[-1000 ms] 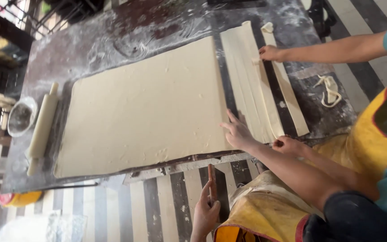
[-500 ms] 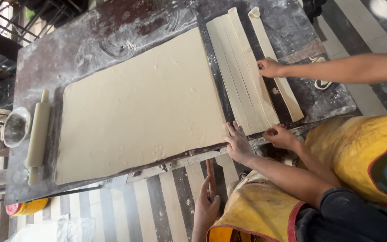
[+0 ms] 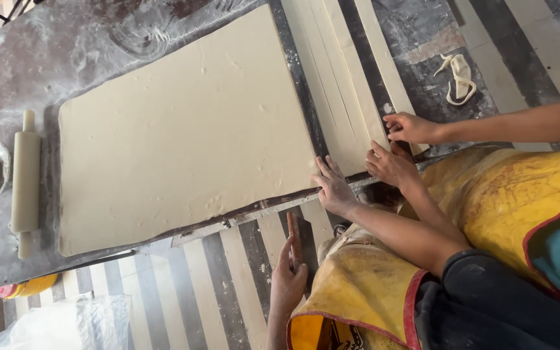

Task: Rolling out dough and cutting it into strips for pastries.

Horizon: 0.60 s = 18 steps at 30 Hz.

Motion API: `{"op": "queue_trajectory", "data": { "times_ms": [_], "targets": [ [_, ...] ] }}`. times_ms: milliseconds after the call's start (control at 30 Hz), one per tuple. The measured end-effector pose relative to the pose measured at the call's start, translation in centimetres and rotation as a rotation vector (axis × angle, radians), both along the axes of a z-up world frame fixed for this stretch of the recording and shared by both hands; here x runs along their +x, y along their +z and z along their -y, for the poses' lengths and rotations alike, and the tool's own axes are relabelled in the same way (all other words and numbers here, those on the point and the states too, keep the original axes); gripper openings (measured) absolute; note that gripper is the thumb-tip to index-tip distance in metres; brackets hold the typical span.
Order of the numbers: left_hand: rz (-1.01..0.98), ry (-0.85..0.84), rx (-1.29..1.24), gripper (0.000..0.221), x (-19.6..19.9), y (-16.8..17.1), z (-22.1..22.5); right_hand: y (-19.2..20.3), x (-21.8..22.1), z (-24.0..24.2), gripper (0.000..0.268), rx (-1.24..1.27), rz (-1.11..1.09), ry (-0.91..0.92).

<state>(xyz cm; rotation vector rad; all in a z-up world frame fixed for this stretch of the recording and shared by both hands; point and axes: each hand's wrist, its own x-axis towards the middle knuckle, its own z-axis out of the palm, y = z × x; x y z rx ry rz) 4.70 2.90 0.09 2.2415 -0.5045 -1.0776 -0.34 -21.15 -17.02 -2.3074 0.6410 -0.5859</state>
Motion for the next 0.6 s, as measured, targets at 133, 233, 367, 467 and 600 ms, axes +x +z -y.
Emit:
{"op": "queue_trajectory", "data": {
  "times_ms": [133,233,367,467,600],
  "targets": [
    [-0.038,0.007,0.008,0.076,0.1,0.2,0.6,0.7,-0.1,0.0,0.047,-0.002,-0.085,0.007],
    [-0.077,0.025,-0.048,0.079,1.0,-0.9,0.1,1.3,0.2,0.9,0.052,-0.033,-0.131,0.027],
    [-0.19,0.072,-0.161,0.086,3.4,-1.5,0.4,4.2,1.5,4.3,0.062,0.088,-0.411,0.171],
    [-0.214,0.103,-0.198,0.088,5.8,-0.3,3.2,5.8,5.6,10.3,0.09,0.106,-0.745,0.428],
    [-0.185,0.144,-0.267,0.086,11.0,0.4,12.0,9.4,10.8,16.6,0.117,-0.025,-1.013,0.502]
  ]
}}
